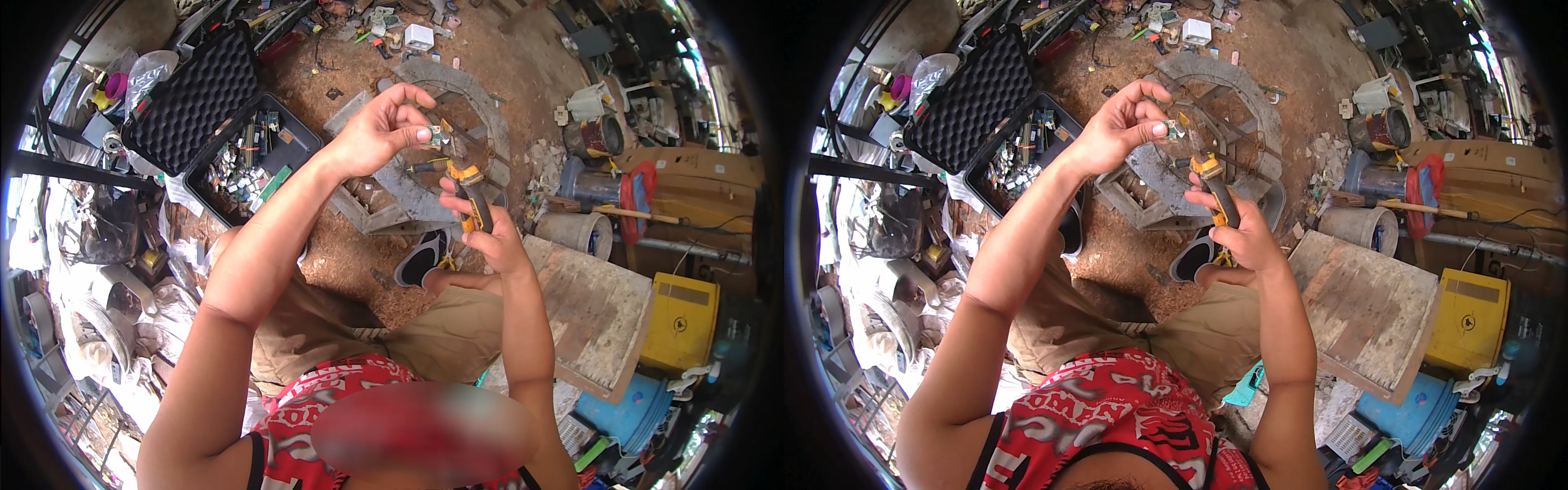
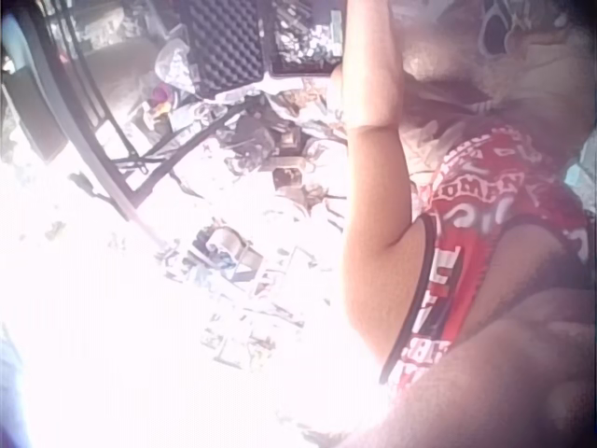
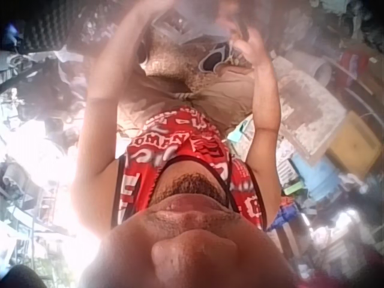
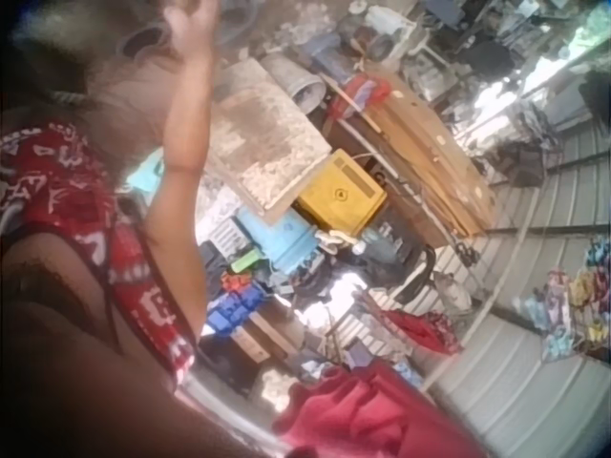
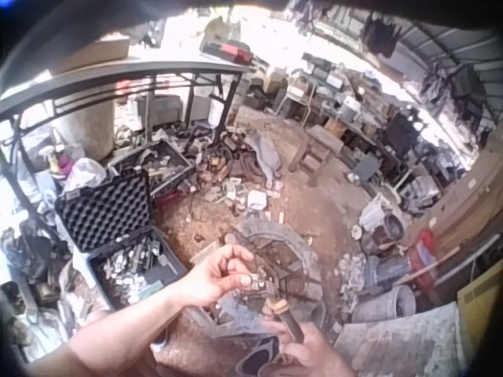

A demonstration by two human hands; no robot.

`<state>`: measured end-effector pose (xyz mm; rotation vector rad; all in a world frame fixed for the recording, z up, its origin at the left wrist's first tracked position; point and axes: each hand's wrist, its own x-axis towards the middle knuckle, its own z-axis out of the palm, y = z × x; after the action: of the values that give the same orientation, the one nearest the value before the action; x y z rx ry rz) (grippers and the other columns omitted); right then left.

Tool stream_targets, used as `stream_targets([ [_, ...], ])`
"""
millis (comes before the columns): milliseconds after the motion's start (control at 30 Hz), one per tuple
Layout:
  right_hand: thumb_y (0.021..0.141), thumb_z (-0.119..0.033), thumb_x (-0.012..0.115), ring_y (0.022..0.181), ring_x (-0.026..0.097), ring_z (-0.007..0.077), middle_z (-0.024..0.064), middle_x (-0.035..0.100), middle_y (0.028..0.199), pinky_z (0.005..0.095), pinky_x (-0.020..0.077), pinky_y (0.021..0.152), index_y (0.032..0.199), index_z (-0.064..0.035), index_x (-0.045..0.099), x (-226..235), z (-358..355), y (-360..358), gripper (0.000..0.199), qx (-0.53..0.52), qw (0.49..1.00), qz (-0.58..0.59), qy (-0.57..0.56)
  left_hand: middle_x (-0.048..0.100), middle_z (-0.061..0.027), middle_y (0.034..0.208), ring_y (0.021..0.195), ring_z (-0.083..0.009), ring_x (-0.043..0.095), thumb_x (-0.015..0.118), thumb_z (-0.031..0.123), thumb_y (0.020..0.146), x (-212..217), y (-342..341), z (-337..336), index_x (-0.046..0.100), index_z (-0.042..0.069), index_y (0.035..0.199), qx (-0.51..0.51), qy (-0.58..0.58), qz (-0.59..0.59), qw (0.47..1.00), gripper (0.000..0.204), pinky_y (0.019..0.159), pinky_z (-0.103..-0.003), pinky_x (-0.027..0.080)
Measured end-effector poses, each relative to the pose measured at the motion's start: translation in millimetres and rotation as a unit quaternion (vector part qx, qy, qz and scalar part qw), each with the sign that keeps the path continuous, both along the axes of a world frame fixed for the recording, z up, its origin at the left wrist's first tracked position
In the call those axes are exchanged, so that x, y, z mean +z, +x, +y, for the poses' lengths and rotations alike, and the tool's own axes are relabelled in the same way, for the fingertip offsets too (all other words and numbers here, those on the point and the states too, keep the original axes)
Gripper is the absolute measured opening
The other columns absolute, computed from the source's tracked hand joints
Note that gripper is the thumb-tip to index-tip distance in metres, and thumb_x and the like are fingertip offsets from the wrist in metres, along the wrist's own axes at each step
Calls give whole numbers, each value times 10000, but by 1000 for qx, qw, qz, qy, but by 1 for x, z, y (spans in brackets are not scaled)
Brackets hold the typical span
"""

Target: The person uses a screwdriver and pliers to take apart a small electronic circuit board.

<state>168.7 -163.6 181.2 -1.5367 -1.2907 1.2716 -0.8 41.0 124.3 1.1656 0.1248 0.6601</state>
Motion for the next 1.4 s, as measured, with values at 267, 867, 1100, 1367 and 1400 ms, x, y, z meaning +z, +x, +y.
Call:
stream_targets([
  [267, 665, 39, 495, 1325, 452, 211, 142, 472, 1471, 346, 317, 1077, 1271, 10, 614, 2, -3, 4, 619, 11, 998, 56, -9, 647, -16, 891, 868, -79, 598, 629, 29, 932, 0, 0, -2, 479, 46, 1211, -8, 20, 1, 1000, 317, 816, -252, 486],
  [867, 723, 3, 559, 1007, 604, 326, 104, 623, 1088, 430, 439, 923, 1032, -49, 694, -1, -1, -10, 341, -118, 905, -395, 100, 654, -17, 821, 729, -69, 600, 666, 49, 918, 6, 5, -13, 479, 32, 1207, 45, 10, 81, 996, 345, 678, -225, 495],
  [1100, 698, -14, 606, 1129, 553, 301, 106, 571, 1229, 446, 384, 972, 1104, -86, 682, -8, 9, -10, 419, -107, 771, -607, 163, 653, -23, 778, 685, -75, 600, 699, 56, 890, 15, 6, -27, 482, -2, 1254, 113, -103, 140, 978, 427, 644, -237, 505],
  [1367, 667, -9, 605, 1263, 476, 293, 123, 470, 1396, 468, 322, 1043, 1157, -52, 657, 13, 9, -5, 495, -31, 778, -611, 140, 651, -13, 778, 714, -56, 591, 703, 44, 884, 9, 4, -24, 488, -12, 1248, 130, 27, 157, 979, 427, 660, -222, 489],
  [1400, 666, -10, 608, 1255, 481, 293, 122, 473, 1391, 462, 334, 1034, 1159, -51, 655, 14, 10, -6, 497, -29, 775, -615, 141, 650, -12, 778, 714, -55, 590, 703, 42, 884, 9, 4, -25, 488, -11, 1249, 131, 27, 157, 979, 427, 660, -221, 488],
])
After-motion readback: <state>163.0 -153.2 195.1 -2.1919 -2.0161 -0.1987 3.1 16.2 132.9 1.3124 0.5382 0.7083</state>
